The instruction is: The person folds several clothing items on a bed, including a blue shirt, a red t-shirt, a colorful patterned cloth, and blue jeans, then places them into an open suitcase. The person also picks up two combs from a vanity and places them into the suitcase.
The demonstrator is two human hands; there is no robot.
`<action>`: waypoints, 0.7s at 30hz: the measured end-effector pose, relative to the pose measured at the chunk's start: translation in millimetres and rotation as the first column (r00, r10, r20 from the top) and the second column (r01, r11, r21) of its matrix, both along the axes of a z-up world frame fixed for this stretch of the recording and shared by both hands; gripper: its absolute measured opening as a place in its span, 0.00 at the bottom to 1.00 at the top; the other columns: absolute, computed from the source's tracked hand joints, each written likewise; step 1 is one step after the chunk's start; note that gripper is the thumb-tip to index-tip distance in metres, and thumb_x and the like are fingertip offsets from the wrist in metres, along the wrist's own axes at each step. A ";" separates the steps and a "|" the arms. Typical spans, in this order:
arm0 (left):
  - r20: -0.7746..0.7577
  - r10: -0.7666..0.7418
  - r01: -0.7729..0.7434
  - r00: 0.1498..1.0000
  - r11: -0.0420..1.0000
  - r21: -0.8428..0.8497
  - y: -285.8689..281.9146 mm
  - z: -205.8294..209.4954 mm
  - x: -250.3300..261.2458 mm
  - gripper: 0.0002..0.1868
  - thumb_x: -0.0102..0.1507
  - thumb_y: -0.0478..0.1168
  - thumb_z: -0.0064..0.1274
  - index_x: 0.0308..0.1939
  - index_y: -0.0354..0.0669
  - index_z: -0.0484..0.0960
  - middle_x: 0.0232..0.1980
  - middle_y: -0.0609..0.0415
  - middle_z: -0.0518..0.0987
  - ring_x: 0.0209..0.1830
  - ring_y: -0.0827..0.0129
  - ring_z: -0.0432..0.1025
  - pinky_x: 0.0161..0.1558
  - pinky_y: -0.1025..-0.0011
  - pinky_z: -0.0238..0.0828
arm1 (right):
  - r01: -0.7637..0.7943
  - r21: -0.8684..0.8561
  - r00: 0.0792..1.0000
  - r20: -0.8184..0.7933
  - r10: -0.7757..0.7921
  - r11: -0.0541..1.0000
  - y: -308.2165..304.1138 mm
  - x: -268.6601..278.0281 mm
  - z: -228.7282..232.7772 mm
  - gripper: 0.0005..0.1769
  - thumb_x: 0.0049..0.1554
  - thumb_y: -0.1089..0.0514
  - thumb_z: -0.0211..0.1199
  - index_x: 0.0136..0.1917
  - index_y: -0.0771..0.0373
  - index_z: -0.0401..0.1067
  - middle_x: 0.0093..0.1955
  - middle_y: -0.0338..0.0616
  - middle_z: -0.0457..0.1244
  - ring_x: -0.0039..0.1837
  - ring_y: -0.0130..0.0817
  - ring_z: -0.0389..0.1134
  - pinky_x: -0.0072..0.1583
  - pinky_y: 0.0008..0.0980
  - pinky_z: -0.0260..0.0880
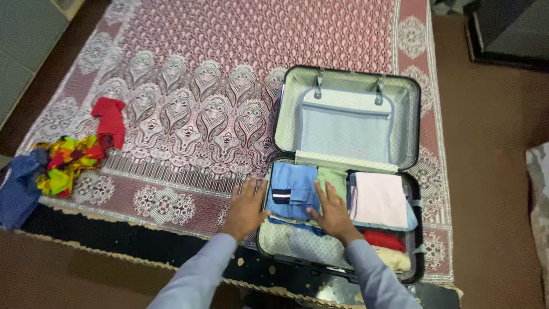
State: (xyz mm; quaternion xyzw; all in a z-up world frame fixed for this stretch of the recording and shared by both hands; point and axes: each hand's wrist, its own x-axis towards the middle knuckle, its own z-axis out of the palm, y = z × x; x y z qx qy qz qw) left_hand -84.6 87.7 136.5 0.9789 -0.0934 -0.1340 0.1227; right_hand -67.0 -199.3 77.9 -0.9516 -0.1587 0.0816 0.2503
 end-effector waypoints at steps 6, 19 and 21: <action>0.136 0.204 -0.192 0.970 0.977 -0.094 51.4 88.0 -40.6 0.48 0.59 0.56 0.62 0.76 0.45 0.54 0.78 0.37 0.56 0.80 0.45 0.49 0.73 0.46 0.46 | 0.027 0.129 0.987 0.154 -0.047 0.991 -15.8 -26.3 97.9 0.48 0.53 0.43 0.67 0.80 0.56 0.51 0.81 0.65 0.44 0.81 0.61 0.46 0.76 0.52 0.49; 0.448 0.502 -0.421 0.740 0.865 -0.274 134.4 164.7 -144.7 0.49 0.57 0.53 0.63 0.76 0.40 0.58 0.77 0.35 0.57 0.77 0.44 0.52 0.71 0.50 0.51 | -0.066 0.162 0.958 0.285 0.018 0.985 29.9 -27.6 172.8 0.48 0.53 0.44 0.67 0.80 0.56 0.51 0.81 0.68 0.43 0.80 0.65 0.44 0.74 0.56 0.48; 0.473 0.521 -0.457 0.711 0.853 -0.252 151.2 167.3 -157.0 0.48 0.56 0.52 0.64 0.75 0.41 0.59 0.78 0.36 0.58 0.77 0.45 0.53 0.71 0.50 0.50 | -0.110 0.161 0.938 0.343 0.049 0.981 44.3 -24.2 176.0 0.48 0.53 0.43 0.67 0.80 0.57 0.51 0.81 0.69 0.44 0.80 0.66 0.45 0.74 0.56 0.48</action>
